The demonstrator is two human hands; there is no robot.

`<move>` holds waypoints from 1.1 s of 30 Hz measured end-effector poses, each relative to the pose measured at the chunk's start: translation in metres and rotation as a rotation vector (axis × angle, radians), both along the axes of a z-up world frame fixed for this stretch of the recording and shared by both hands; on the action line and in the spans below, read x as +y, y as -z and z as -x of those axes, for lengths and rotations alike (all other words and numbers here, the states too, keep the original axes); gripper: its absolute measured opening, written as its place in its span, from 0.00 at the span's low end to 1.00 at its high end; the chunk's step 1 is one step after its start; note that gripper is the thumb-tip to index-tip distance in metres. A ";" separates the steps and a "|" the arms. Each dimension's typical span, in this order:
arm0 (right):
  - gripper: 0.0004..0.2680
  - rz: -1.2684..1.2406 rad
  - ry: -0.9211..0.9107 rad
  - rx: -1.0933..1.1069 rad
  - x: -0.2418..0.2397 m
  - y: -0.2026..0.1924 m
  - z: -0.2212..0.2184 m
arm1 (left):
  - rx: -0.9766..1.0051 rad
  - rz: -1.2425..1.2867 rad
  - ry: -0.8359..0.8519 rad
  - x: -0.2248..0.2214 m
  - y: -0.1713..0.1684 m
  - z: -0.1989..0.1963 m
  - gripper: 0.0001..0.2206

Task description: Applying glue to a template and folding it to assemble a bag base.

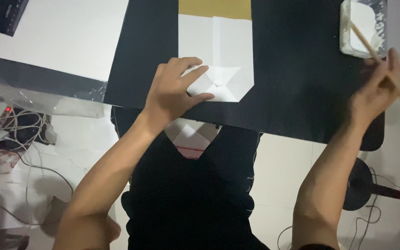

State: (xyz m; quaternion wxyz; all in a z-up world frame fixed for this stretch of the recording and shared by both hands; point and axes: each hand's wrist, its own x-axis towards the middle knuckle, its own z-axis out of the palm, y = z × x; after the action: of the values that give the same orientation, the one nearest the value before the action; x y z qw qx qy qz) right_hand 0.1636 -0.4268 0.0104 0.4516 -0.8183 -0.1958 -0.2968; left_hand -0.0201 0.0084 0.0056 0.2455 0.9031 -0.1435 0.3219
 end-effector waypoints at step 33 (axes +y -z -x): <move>0.07 -0.219 -0.678 0.337 0.049 -0.025 0.060 | 0.082 -0.073 -0.091 0.000 -0.005 0.003 0.33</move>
State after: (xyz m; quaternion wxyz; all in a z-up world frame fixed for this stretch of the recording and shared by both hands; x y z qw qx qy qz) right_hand 0.1031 -0.3780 0.0351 0.6344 -0.6915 -0.3454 -0.0116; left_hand -0.0235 0.0079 0.0106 0.2032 0.9293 -0.1040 0.2901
